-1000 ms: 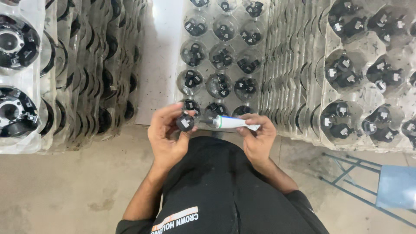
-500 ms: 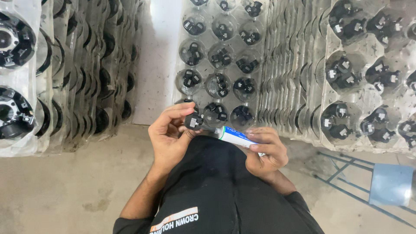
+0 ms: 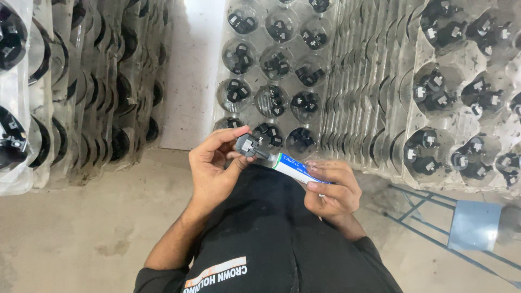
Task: The person applies adhesive from a tube to the center of small black mechanical parts arranged in plastic trays. They pick up each part, apply the adhesive, and place it back into the tray, repeating the process across multiple trays.
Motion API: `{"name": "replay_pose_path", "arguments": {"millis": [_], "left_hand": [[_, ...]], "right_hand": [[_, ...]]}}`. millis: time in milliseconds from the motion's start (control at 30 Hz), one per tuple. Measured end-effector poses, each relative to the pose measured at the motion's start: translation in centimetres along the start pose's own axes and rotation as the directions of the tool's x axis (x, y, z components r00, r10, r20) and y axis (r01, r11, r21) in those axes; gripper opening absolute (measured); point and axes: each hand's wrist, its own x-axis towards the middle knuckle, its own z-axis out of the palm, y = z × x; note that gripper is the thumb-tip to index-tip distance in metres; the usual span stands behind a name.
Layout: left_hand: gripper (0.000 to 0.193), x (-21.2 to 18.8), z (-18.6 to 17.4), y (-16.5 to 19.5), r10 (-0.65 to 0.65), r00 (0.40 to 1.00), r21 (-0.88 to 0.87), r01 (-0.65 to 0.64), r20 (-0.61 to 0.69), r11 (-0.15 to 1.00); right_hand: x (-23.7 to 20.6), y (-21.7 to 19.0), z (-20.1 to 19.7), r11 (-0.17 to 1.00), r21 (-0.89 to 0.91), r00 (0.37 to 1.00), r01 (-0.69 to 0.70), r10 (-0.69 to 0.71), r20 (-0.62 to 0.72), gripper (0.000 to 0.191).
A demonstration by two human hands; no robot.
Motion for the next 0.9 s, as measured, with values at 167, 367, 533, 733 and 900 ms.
{"name": "replay_pose_path", "arguments": {"millis": [167,367,533,733,900], "left_hand": [[0.045,0.3,0.0,-0.5,-0.033,0.999,-0.054,0.034,0.01,0.998],[0.047,0.4,0.1,-1.0,-0.045,0.999,-0.095,0.046,0.006,0.994],[0.047,0.4,0.2,-1.1,-0.056,0.998,-0.105,0.055,-0.004,0.993],[0.048,0.1,0.1,-1.9,-0.052,0.999,-0.128,0.049,-0.017,0.991],[0.047,-0.6,1.0,-3.9,-0.138,0.989,-0.319,0.114,-0.053,0.941]], "right_hand": [[0.4,-0.1,-0.1,0.999,-0.01,0.999,0.033,-0.033,-0.001,0.03],[0.5,-0.1,-0.1,0.999,-0.024,0.999,0.034,-0.035,-0.002,0.03],[0.4,-0.1,-0.2,0.999,-0.015,1.0,0.03,-0.03,0.003,0.03],[0.1,-0.2,0.1,0.999,-0.03,1.0,0.022,-0.022,-0.008,0.032],[0.1,-0.4,-0.1,0.997,-0.043,0.997,0.061,-0.059,0.044,0.032]]}}
